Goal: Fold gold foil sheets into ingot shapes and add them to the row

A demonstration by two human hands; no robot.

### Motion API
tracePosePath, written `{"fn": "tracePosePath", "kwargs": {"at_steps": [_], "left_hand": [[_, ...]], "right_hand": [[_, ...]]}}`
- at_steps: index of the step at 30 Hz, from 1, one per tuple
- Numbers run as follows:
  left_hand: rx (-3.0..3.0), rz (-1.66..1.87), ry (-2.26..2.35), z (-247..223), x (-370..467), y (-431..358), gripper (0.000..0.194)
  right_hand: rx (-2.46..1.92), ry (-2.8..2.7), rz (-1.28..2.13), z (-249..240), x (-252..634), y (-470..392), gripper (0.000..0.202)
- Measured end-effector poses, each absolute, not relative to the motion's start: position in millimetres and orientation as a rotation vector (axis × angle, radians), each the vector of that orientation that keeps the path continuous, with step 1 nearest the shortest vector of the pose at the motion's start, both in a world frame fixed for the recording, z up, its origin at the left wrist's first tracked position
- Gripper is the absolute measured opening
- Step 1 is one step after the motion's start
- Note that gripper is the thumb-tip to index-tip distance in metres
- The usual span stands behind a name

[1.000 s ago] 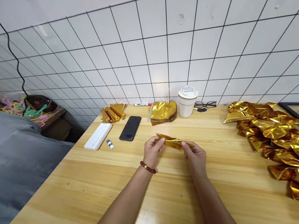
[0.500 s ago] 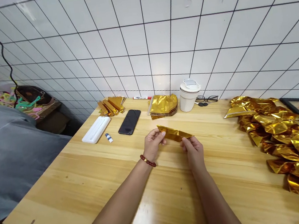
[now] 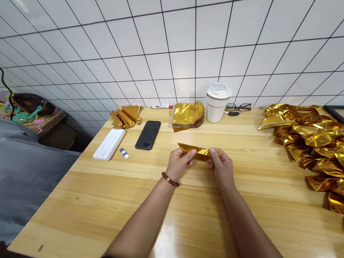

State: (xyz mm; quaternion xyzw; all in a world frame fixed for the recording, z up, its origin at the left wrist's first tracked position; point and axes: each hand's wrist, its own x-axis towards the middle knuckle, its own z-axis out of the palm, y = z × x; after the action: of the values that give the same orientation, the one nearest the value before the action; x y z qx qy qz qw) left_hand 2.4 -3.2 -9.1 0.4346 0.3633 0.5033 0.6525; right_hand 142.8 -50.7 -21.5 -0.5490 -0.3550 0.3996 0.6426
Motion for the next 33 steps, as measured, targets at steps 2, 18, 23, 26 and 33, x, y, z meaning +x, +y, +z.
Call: {"fn": "tracePosePath", "kwargs": {"at_steps": [2, 18, 23, 26, 33], "left_hand": [[0.922, 1.127, 0.815, -9, 1, -4, 0.043], [0.958, 1.043, 0.801, -8, 3, -4, 0.04], [0.873, 1.1, 0.835, -9, 4, -2, 0.045], [0.805, 1.118, 0.835, -11, 2, 1, 0.046], [0.701, 0.871, 0.596, -4, -15, 6, 0.044]], "right_hand": [[-1.304, -0.821, 0.882, -21, 142, -49, 0.038], [-1.3, -0.949, 0.851, -17, 142, -51, 0.036], [-1.317, -0.917, 0.828, -20, 143, -51, 0.038], [-1.264, -0.902, 0.885, -24, 145, -50, 0.038], [-1.083, -0.847, 1.101, -25, 146, -49, 0.034]]}}
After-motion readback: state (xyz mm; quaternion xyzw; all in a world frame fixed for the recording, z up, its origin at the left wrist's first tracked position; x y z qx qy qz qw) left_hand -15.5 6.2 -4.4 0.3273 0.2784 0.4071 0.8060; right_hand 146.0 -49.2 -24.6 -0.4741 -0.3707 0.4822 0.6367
